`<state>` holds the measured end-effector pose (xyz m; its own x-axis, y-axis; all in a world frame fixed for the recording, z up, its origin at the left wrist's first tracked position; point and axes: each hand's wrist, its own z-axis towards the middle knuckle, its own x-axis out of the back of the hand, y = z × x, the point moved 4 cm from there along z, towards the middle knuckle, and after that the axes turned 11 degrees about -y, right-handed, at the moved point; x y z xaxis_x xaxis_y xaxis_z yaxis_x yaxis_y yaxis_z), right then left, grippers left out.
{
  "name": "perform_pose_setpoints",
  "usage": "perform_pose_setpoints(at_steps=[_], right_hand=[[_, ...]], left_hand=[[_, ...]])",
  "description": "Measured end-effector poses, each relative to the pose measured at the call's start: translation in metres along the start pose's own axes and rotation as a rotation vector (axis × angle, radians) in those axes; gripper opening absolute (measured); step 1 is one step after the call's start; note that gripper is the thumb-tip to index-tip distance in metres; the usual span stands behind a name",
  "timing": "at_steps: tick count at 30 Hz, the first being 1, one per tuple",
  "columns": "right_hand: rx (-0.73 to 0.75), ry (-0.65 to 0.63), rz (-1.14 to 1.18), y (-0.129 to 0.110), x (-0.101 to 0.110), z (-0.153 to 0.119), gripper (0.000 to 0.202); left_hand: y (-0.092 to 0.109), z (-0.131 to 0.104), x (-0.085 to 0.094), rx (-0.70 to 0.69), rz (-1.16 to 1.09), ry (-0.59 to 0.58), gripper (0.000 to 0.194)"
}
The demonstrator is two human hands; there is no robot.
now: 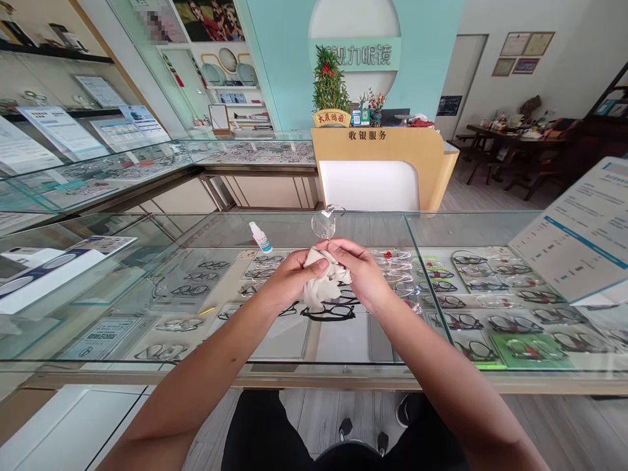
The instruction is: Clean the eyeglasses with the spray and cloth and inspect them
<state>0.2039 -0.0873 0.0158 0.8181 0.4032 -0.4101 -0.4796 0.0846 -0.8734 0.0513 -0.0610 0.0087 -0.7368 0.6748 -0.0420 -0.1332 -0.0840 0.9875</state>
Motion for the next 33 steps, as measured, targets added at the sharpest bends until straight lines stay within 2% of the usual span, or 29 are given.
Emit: perform_pose_setpoints(at_steps=[4, 7, 17, 26, 28, 33], right_hand=[[-0.006, -0.004, 0.045, -0.001, 0.003, 0.001, 0.037], [0.001, -0.008, 0.064, -0.001, 0.003, 0.002, 0.036], [0.003, -0.001, 0.113, 0.007, -0.009, -0.001, 0.035], [0.022, -0.030, 0.069, 0.002, -0.021, -0.005, 0.039], [0.005, -0.004, 0.056, 0.003, -0.016, -0.005, 0.040], [0.004, 0.105, 0.039, 0.003, 0.002, -0.001, 0.031]], left_hand=[[0.008, -0.002, -0.004, 0.000, 0.002, -0.081, 0.062], [0.011, -0.003, -0.008, -0.031, 0.021, -0.091, 0.060], [0.006, -0.003, -0.019, -0.220, 0.133, 0.180, 0.060], [0.008, -0.008, -0.015, -0.264, 0.136, 0.346, 0.074], [0.010, -0.007, -0.014, -0.244, 0.153, 0.316, 0.076], [0.011, -0.004, -0.011, -0.139, 0.146, 0.116, 0.071]])
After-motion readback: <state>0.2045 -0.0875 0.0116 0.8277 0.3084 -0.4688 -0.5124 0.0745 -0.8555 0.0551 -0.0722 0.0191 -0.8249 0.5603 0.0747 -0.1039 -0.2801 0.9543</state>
